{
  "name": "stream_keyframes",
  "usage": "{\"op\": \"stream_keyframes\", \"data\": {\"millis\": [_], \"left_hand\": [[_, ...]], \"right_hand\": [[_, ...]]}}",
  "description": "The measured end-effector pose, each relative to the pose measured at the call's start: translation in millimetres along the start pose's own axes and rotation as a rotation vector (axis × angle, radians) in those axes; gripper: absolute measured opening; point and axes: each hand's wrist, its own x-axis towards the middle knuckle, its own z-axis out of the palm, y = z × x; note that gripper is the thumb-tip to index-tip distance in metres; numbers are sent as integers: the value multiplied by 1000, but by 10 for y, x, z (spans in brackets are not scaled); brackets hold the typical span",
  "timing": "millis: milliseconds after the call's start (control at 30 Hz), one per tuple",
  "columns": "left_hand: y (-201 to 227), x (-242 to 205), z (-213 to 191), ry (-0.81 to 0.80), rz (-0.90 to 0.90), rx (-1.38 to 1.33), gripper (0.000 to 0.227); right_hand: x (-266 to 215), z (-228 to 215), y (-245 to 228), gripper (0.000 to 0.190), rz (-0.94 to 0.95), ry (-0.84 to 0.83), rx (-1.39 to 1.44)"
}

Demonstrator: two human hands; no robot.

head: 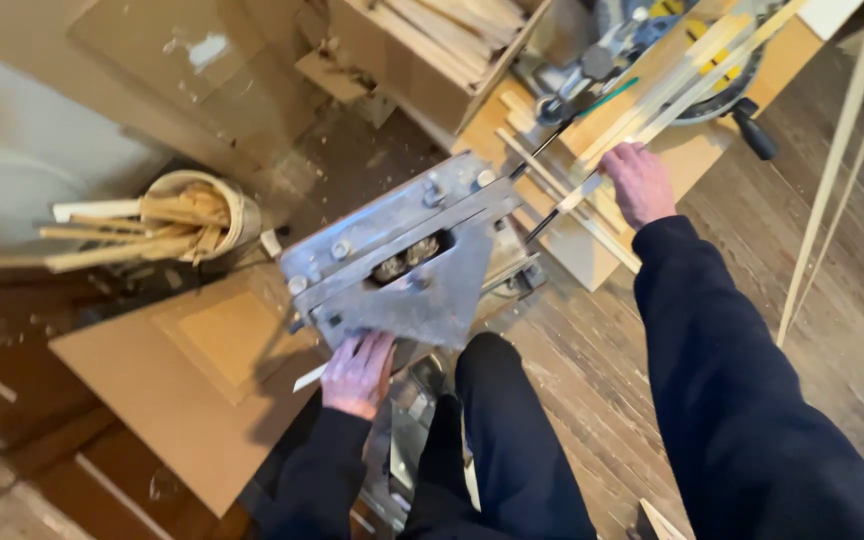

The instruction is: The user is measuring and cutting wooden molding strips for picture frames using a miter trimmer and a miter saw.

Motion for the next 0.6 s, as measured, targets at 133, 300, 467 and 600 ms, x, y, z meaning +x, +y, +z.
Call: {"op": "stream_keyframes", "data": {"millis": [133, 300, 467, 600], "left_hand": [[97, 58, -134, -46, -48, 40, 42], [83, 69, -141, -40, -8, 61, 49], [65, 56, -175, -50, 22, 49, 55], [72, 48, -110, -64, 20, 79, 54]], "right_hand": [[-177, 4, -694, 25, 164, 292, 287], [-403, 470, -1671, 30, 531, 165, 896], [-243, 161, -1978, 33, 478, 258, 817], [-290, 331, -1849, 27, 599, 283, 910]]}}
